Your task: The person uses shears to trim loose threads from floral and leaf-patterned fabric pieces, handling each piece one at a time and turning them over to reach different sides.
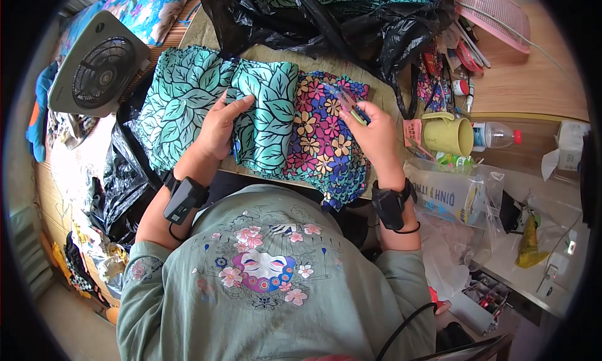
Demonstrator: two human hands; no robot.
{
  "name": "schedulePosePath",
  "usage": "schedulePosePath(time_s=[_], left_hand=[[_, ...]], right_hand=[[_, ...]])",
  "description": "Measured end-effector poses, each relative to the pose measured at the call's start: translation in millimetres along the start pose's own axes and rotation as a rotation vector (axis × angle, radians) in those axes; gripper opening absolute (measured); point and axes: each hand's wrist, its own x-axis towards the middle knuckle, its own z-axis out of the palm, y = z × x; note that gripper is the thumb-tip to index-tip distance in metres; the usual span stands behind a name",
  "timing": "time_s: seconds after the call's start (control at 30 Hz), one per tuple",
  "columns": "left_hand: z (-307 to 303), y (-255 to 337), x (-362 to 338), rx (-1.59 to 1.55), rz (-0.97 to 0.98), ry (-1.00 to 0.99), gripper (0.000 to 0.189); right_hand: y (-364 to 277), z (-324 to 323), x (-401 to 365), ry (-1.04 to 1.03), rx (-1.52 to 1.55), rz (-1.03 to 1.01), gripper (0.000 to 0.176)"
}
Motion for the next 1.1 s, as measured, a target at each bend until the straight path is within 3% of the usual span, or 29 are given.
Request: schedulePosePath(time_s=[0.1, 0.2, 0.23, 0.33, 0.37, 0.47, 0.57, 0.63, 0.73, 0.8, 0.9, 1.0, 1.1], left_hand=[[-2.4, -1.5, 1.1, -0.010, 0.002, -0.019, 0.030], [-3.9, -2.1, 2.4, -0.010, 0.000, -0.018, 0.032], [-3.3, -1.8, 1.9, -0.011, 0.000, -0.018, 0.032], [0.6, 0.4, -0.6, -0.001, 0.000, 0.017, 0.033], [0.2, -0.1, -0.2, 0.000, 0.000, 0.016, 0.033], [-6.1, -4.0, 3.1, 0.034, 0.019, 0.014, 0.038], [-19.4, -12.5, 9.7, 0.081, 0.066, 0.027, 0.042], [-20.8, -11.7, 9.6, 0.106, 0.091, 0.035, 0.044], [-15.3, -1.0, 3.5, -0.053, -0.043, -0.020, 0.049], [-9.2, -0.6, 1.8, -0.059, -0.016, -0.060, 0.047], [-1.5, -1.5, 1.3, -0.067, 0.037, -0.145, 0.043], [-0.4, -0.9, -0.2, 0.145, 0.056, -0.067, 0.036], [-2.1, -0.4, 0.7, 0.068, 0.034, -0.046, 0.033]], right_hand=[[-0.2, -1.2, -1.9, -0.013, -0.077, -0.014, 0.021], [1.2, -0.7, -1.7, 0.150, -0.139, -0.263, 0.017], [-2.0, -1.5, -2.0, 0.150, -0.139, -0.263, 0.017], [-27.0, -5.0, -3.3, -0.032, 0.278, -0.136, 0.011], [-35.0, -3.1, -3.2, -0.031, 0.278, -0.136, 0.011], [-59.9, 17.2, -0.8, -0.139, 0.676, -0.134, 0.007], [-76.6, 54.0, 1.3, -0.136, 0.637, -0.227, 0.008], [-86.3, 71.8, -1.2, -0.343, 0.833, -0.338, 0.012], [-89.4, 61.5, -2.9, -0.389, 0.687, -0.332, 0.018], [-83.4, 51.3, -2.1, -0.415, 0.610, -0.323, 0.021], [-57.3, 33.0, -0.6, -0.260, 0.602, -0.186, 0.030], [-27.7, 25.5, -6.6, -0.050, 0.287, -0.411, 0.037], [-20.5, 11.7, -20.3, -0.129, 0.088, -0.361, 0.039]])
